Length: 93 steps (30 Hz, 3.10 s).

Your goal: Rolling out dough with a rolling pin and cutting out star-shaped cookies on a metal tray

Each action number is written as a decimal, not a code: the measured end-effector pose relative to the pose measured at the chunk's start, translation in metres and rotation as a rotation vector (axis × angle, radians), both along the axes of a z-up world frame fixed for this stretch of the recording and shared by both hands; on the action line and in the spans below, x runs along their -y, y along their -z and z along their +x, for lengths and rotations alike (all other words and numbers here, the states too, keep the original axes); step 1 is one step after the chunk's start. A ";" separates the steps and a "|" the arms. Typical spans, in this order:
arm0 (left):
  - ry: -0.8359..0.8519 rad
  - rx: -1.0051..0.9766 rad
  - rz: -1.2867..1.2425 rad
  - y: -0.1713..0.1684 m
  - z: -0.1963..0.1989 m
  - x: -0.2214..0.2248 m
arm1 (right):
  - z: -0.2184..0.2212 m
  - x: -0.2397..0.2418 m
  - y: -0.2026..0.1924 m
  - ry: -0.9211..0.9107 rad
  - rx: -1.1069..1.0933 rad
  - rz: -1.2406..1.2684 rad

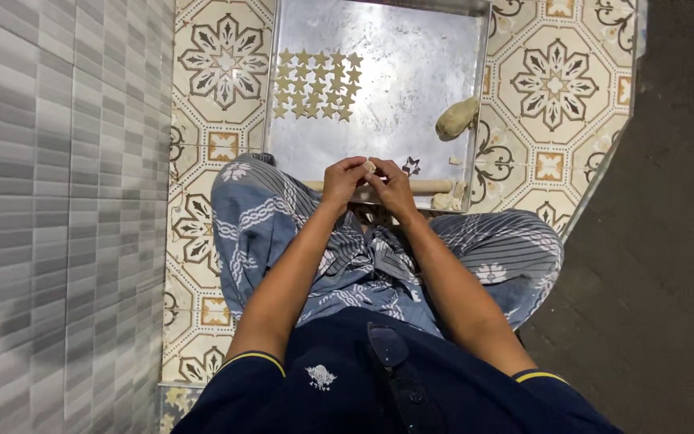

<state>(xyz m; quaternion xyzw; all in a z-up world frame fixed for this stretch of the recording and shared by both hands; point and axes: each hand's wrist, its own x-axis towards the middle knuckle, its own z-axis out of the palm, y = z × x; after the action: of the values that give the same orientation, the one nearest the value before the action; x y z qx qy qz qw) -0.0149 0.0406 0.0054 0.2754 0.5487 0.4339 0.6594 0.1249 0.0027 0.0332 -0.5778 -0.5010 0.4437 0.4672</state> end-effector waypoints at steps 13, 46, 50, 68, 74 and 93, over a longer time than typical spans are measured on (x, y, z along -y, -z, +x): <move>0.062 -0.127 0.038 0.000 -0.002 0.001 | -0.005 0.003 -0.021 0.075 0.337 0.355; 0.111 0.205 0.094 -0.007 0.001 -0.009 | 0.015 -0.019 -0.008 0.060 -0.036 0.090; 0.085 0.109 -0.052 0.004 0.004 -0.010 | 0.007 -0.014 -0.003 0.106 0.060 0.157; 0.056 0.350 -0.115 -0.015 -0.002 -0.008 | 0.010 -0.008 -0.013 -0.042 0.321 0.394; 0.077 0.422 -0.164 -0.015 -0.006 -0.016 | 0.009 -0.010 -0.021 -0.140 0.563 0.560; 0.238 0.155 0.119 0.003 0.004 -0.009 | 0.017 -0.011 -0.012 0.018 0.076 0.171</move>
<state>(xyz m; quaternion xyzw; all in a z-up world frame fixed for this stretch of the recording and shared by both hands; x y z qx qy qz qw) -0.0107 0.0491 0.0023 0.3426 0.4330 0.4043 0.7291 0.1418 0.0132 0.0453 -0.5566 -0.5496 0.3727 0.4993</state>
